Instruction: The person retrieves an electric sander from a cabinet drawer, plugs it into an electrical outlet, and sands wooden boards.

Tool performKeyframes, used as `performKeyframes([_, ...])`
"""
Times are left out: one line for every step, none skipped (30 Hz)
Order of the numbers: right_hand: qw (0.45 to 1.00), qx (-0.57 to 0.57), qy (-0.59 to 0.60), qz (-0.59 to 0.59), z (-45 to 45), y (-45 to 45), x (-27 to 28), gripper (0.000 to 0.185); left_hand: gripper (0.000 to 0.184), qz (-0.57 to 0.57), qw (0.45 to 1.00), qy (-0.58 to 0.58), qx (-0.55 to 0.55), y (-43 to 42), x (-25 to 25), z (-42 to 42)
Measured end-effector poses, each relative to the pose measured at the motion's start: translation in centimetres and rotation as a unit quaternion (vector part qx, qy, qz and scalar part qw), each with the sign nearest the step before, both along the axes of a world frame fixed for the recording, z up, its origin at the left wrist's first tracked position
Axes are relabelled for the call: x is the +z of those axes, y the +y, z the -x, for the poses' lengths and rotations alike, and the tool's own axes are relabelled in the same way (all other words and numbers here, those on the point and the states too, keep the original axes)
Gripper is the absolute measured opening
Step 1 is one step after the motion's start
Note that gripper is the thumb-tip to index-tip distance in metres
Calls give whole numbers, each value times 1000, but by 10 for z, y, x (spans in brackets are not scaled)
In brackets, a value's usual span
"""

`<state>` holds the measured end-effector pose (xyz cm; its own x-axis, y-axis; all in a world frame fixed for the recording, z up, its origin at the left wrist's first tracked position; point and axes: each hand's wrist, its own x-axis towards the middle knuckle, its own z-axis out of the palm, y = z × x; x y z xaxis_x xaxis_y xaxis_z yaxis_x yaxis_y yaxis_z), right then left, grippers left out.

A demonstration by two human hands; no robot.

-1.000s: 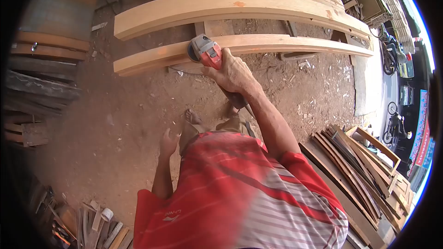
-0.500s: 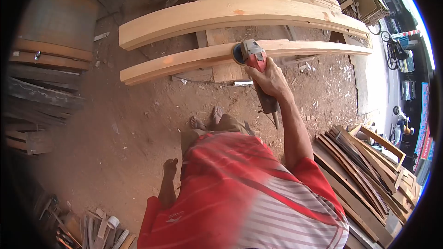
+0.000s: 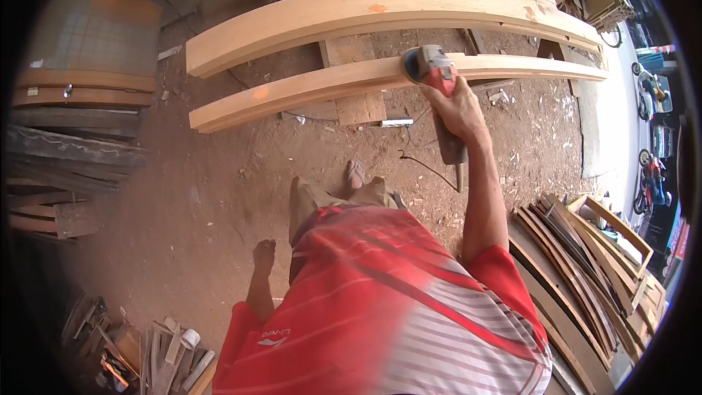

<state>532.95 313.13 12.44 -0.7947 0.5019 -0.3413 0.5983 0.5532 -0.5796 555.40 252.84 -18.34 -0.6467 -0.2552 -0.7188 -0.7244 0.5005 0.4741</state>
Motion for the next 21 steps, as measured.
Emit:
performKeyframes([1000, -13, 13, -25, -2, 18, -7, 78, 45, -17, 998, -52, 10, -2, 4, -20])
performKeyframes([999, -17, 32, -34, -4, 31, -14, 76, 42, -35, 994, -101, 18, -4, 7, -33])
performKeyframes([999, -12, 34, -22, -2, 29, -8, 76, 42, -36, 994, -98, 25, 0, 11, -37])
performKeyframes([999, -9, 41, -29, 0, 21, -9, 79, 39, -19, 994, -101, -39, 4, 16, -42])
performKeyframes([998, -8, 46, -36, 1, 13, -11, 82, 36, -1, 989, -105, -104, 5, 22, -45])
performKeyframes([998, 2, 45, -34, 3, -4, -10, 83, 37, -32, 996, -61, -52, -4, 1, -61])
performKeyframes([998, 10, 44, -33, 7, -29, -10, 83, 37, -33, 996, -59, -50, -7, -6, -58])
performKeyframes([999, 29, 18, -29, 12, -56, -8, 83, 38, -53, 995, -6, -84, -10, -13, -52])
performKeyframes([998, 54, 25, -27, 17, -85, -8, 81, 39, -73, 989, 47, -120, -13, -14, -41])
performKeyframes([996, 82, 13, -6, 23, -115, -4, 79, 39, -72, 988, 48, -126, -20, -11, -24])
performKeyframes([994, 104, -8, 12, 31, -147, 0, 78, 40, -47, 980, 66, -180, -25, -5, -1])
performKeyframes([992, 126, -24, 10, 36, -179, 6, 77, 42, -27, 968, 83, -234, -31, -1, 18])
performKeyframes([987, 157, -18, 12, 42, -208, 4, 78, 42, -32, 967, 84, -240, -42, -2, 35])
performKeyframes([983, 184, -15, 12, 47, -230, -6, 79, 43, -79, 989, 43, -118, -52, -4, 52])
performKeyframes([980, 199, -1, 15, 50, -255, -3, 79, 44, -125, 992, -2, 7, -64, -6, 66])
performKeyframes([977, 210, -5, 20, 55, -276, -4, 79, 44, -118, 993, 25, 11, -78, -6, 80])
performKeyframes([975, 223, -8, 26, 58, -289, -6, 79, 43, -111, 992, 53, 17, -94, -4, 91])
performKeyframes([975, 222, -13, 22, 59, -296, -5, 79, 43, -116, 992, 48, 18, -120, -21, 96])
performKeyframes([976, 217, -9, 20, 59, -303, -3, 79, 41, -82, 995, 54, 13, -150, -50, 96])
performKeyframes([977, 212, -5, 20, 58, -308, -3, 79, 38, -47, 997, 59, 6, -168, -64, 92])
performKeyframes([978, 208, -20, 6, 58, -303, -7, 81, 38, -48, 997, 54, 7, -176, -53, 89])
